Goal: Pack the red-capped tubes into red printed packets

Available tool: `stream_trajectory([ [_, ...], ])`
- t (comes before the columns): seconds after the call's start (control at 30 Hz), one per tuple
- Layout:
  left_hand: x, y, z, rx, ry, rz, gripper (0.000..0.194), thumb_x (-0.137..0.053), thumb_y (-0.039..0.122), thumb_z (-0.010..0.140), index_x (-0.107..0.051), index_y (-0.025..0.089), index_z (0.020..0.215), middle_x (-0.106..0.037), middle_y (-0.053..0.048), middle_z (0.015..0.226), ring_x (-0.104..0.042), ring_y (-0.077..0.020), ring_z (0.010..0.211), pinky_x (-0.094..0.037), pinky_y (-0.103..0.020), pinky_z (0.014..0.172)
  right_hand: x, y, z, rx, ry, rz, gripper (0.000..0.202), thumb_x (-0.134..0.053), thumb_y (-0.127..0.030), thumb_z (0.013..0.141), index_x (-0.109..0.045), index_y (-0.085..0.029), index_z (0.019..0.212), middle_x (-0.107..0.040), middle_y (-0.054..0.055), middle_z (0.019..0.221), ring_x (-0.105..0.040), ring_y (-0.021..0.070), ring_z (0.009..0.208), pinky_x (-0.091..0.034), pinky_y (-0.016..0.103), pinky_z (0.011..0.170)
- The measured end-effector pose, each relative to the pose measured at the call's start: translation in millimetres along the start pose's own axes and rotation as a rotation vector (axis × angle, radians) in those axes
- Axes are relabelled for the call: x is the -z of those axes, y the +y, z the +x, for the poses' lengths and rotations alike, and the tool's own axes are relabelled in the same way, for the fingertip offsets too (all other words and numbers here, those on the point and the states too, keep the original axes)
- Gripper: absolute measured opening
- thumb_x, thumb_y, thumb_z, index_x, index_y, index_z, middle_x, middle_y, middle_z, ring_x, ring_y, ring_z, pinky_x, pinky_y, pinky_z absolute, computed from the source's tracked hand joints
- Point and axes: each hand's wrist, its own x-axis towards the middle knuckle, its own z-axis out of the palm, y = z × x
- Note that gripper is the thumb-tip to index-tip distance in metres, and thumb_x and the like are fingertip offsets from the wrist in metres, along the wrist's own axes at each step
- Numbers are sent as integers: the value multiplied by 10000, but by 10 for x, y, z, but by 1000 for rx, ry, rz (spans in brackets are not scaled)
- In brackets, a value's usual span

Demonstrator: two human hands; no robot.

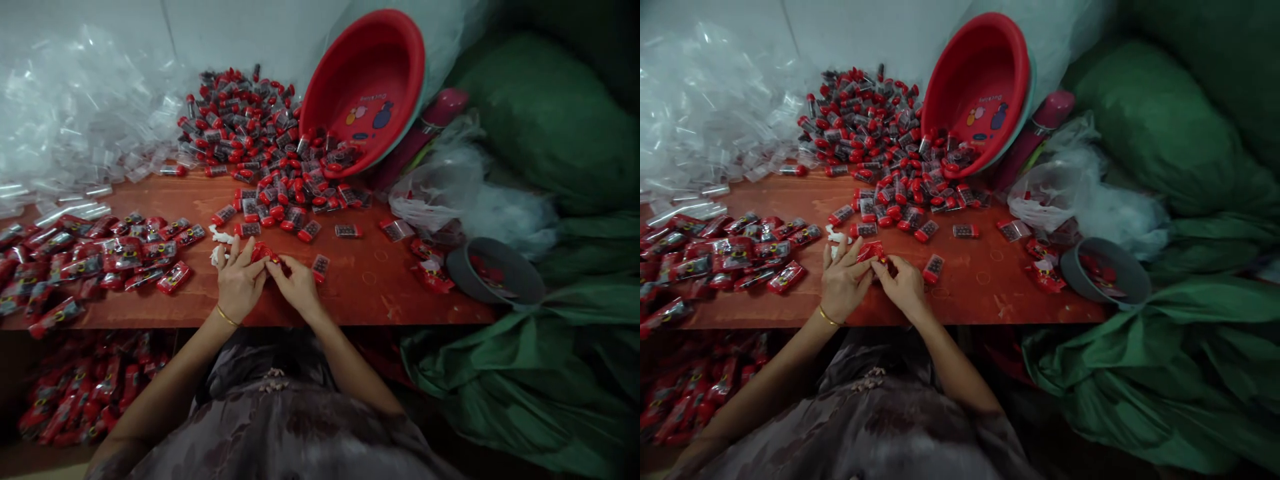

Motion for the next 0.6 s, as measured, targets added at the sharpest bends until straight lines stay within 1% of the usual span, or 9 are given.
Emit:
stream_trajectory([
  [0.07,10,48,-11,88,39,-108,347,-566,363,826,-652,251,1143,-495,-77,1393,-325,-305,1363,-181,-526,1126,-41,-2,21,-29,6,112,348,-431,-425,901,-609,-184,724,-630,4,645,-565,135,589,-443,234,571],
  [0.13,-15,86,-32,255,21,-352,464,-585,425,804,-602,201,1210,-548,-112,1340,-465,-294,1268,-316,-483,1073,-52,3,8,-48,68,154,362,-414,-406,907,-557,-186,657,-572,-14,579,-516,117,536,-402,219,527],
  [0.2,-58,134,-56,432,-87,-703,495,-593,492,777,-644,148,1128,-666,-124,1163,-614,-267,1066,-455,-420,949,-39,2,-24,-42,114,119,347,-428,-397,899,-524,-191,637,-531,-24,554,-479,108,515,-367,215,507],
  [0.27,-96,202,-70,593,-176,-1033,482,-637,528,720,-699,124,975,-727,-102,965,-665,-224,874,-514,-364,830,-17,-4,-60,-7,129,45,346,-421,-389,903,-499,-197,625,-512,-25,553,-463,106,520,-352,216,518],
  [0.3,-108,240,-72,667,-173,-1159,474,-682,526,672,-711,119,912,-734,-93,902,-665,-206,815,-523,-342,791,-8,-6,-74,14,136,8,350,-412,-385,908,-486,-201,620,-507,-24,557,-457,105,525,-349,218,528],
  [0.33,-114,277,-68,741,-138,-1253,462,-731,509,618,-716,119,865,-734,-81,856,-661,-189,772,-526,-322,759,-2,-7,-86,33,143,-26,354,-403,-378,912,-469,-204,612,-499,-24,556,-449,105,527,-344,220,535],
  [0.43,-101,360,-30,930,-39,-1404,424,-831,425,478,-712,128,757,-712,-41,722,-632,-139,637,-519,-263,641,-12,-1,-108,79,156,-83,346,-393,-350,920,-434,-209,606,-480,-21,560,-433,110,535,-335,228,547],
  [0.5,-80,383,11,1002,-33,-1445,393,-859,373,430,-695,134,695,-677,-8,637,-597,-106,561,-503,-233,580,-37,8,-119,91,154,-71,319,-391,-333,922,-447,-208,634,-500,-14,591,-452,114,562,-347,229,562],
  [0.6,-60,380,79,1048,-57,-1472,385,-880,328,374,-665,132,626,-628,27,561,-554,-75,505,-489,-210,550,-19,36,-120,59,121,-17,321,-386,-342,928,-465,-207,648,-513,-17,597,-471,114,562,-372,225,561],
])
